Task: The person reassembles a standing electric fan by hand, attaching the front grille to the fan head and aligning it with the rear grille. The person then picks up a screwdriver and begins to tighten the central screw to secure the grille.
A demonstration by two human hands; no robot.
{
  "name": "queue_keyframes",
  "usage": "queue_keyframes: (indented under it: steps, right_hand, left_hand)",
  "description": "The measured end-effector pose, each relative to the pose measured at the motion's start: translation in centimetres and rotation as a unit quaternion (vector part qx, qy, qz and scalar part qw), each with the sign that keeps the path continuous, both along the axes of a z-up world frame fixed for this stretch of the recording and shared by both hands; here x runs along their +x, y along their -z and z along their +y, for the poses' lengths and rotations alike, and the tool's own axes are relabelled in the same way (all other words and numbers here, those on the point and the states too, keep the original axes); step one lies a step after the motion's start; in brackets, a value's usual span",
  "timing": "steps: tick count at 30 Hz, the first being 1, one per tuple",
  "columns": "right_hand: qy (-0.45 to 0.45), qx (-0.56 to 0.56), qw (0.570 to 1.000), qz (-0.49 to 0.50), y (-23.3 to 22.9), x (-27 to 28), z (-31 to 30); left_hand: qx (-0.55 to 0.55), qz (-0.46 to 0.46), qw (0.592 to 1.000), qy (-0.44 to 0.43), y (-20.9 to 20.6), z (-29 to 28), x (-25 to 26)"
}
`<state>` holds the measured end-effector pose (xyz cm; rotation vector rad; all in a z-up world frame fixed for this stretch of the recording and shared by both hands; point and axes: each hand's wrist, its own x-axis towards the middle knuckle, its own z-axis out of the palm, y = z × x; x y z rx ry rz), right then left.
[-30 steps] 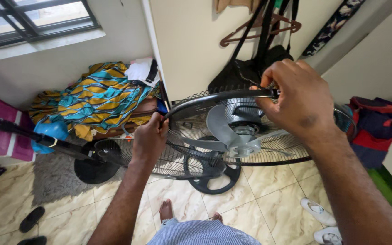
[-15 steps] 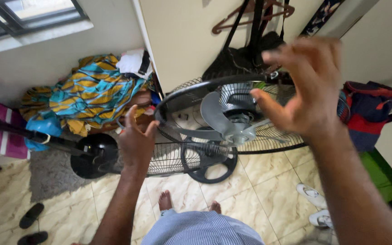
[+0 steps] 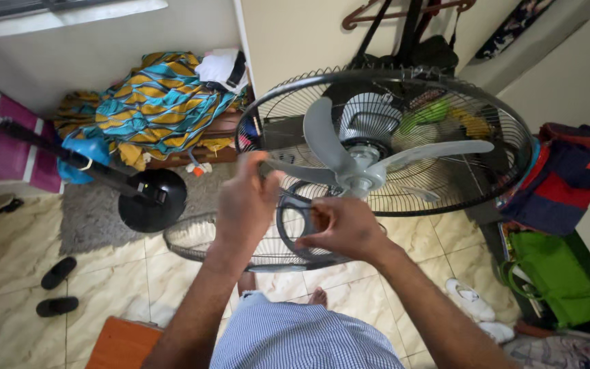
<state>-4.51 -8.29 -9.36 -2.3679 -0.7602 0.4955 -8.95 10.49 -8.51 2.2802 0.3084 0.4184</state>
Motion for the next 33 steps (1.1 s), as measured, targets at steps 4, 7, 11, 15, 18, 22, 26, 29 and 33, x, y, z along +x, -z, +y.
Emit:
queue_keyframes:
  steps: [4,7,11,15,18,22,26,29,33]
  right_hand:
    - [0.095,-0.041,0.994,0.04,0.5,1.4,-3.3]
    - [0.15,-0.014,0.988,0.029,-0.4,3.1,-7.0]
    - [0.204,0.145,0.962,0.11,-2.0,3.8,-12.4]
    - [0.15,0.192,0.963,0.115,-3.8,4.1,-15.3]
    - [0.175,0.138,0.97,0.102,-5.5,3.6,-16.4]
    - [0.17,0.021,0.985,-0.013,-7.8,2.3,-16.7]
    - [0.167,0.031,0.985,-0.032,-9.0,0.4,-15.7]
    - [0.218,-0.051,0.974,-0.045,-9.8,-0.8,-14.6]
    - [0.199,-0.098,0.969,-0.11,-11.2,-1.6,-13.7]
  left_hand:
    - [0.159,-0.136,0.972,0.108,-0.6,0.3,-0.7]
    - [0.167,-0.233,0.957,0.036,0.8,2.2,-1.0]
    - [0.147,-0.177,0.973,-0.032,4.3,6.0,-1.8]
    - [-0.208,-0.054,0.976,-0.029,7.1,6.1,-0.9]
    - [-0.204,-0.03,0.972,-0.112,7.6,4.4,0.5]
    - [-0.239,-0.089,0.96,-0.112,7.2,2.7,1.6]
    - [-0.302,-0.108,0.94,-0.12,8.2,2.2,1.7]
    - [-0.375,-0.078,0.92,-0.081,11.3,2.9,1.8]
    - [-0.508,-0.19,0.836,-0.083,19.2,4.0,2.9]
